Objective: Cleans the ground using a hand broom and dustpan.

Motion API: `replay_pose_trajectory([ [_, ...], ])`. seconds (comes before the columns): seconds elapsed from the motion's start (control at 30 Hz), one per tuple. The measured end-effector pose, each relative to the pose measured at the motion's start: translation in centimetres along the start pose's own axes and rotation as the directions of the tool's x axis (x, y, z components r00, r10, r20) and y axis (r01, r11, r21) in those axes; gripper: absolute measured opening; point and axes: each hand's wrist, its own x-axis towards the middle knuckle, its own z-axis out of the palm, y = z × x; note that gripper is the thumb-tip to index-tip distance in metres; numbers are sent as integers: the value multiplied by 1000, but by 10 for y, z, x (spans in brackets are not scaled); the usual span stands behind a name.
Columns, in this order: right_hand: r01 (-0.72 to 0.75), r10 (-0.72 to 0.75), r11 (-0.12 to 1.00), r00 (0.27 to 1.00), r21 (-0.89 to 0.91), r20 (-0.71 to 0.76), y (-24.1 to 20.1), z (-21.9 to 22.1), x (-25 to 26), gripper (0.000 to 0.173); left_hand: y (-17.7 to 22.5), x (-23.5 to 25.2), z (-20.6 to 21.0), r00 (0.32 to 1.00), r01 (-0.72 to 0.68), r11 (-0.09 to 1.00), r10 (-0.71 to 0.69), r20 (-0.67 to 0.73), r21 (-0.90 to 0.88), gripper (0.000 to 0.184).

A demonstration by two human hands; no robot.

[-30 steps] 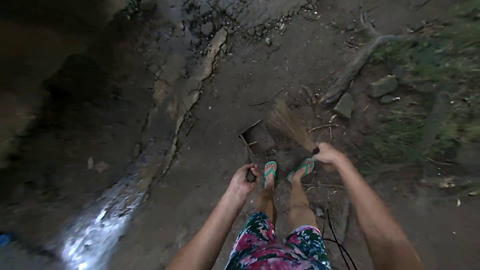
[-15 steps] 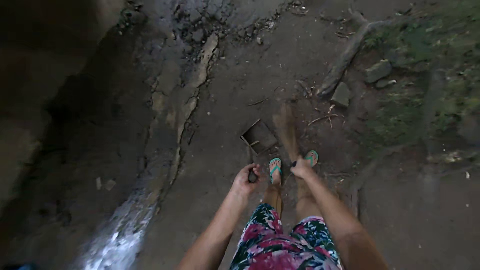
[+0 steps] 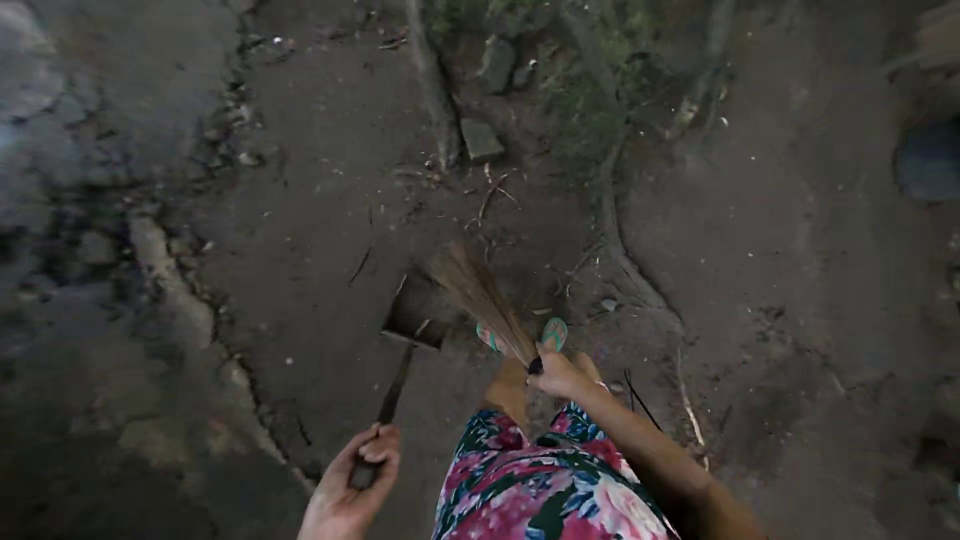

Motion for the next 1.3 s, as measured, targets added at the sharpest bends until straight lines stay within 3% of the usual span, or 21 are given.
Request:
replay_pose_trajectory([
  [0.23,21,183,859,920,511,-346,109,21,-5,84,-67,-8,23,999,12,900,3,-33,436,32],
  [0.43,74,435,649,780,757,-449,232,41,-36,78,-130,-4,30,999,35,843,-42,2,537,30],
  [0.53,94,554,515,722,852,-415,298,62,-63,72,-159,4,25,999,28,811,-36,2,584,31],
  [0.67,13,704,329,663,944,-255,371,91,-78,67,-205,18,20,999,-2,757,27,-28,654,28],
  [0.83,-170,772,191,634,967,-41,408,126,-74,68,-241,30,6,995,8,718,64,-78,696,26],
  [0.93,-190,673,269,738,944,-44,394,147,-84,66,-243,31,-11,992,1,717,87,-91,697,25],
  [1.07,-131,438,558,885,820,-157,371,162,-103,73,-243,32,-35,984,2,695,128,-126,719,26],
  [1.17,-132,345,700,923,702,-171,353,158,-81,81,-250,51,-46,969,-14,655,194,-151,755,22],
  [1.3,-121,279,770,947,626,-160,314,165,-23,82,-268,94,-65,947,-43,624,275,-168,780,16],
])
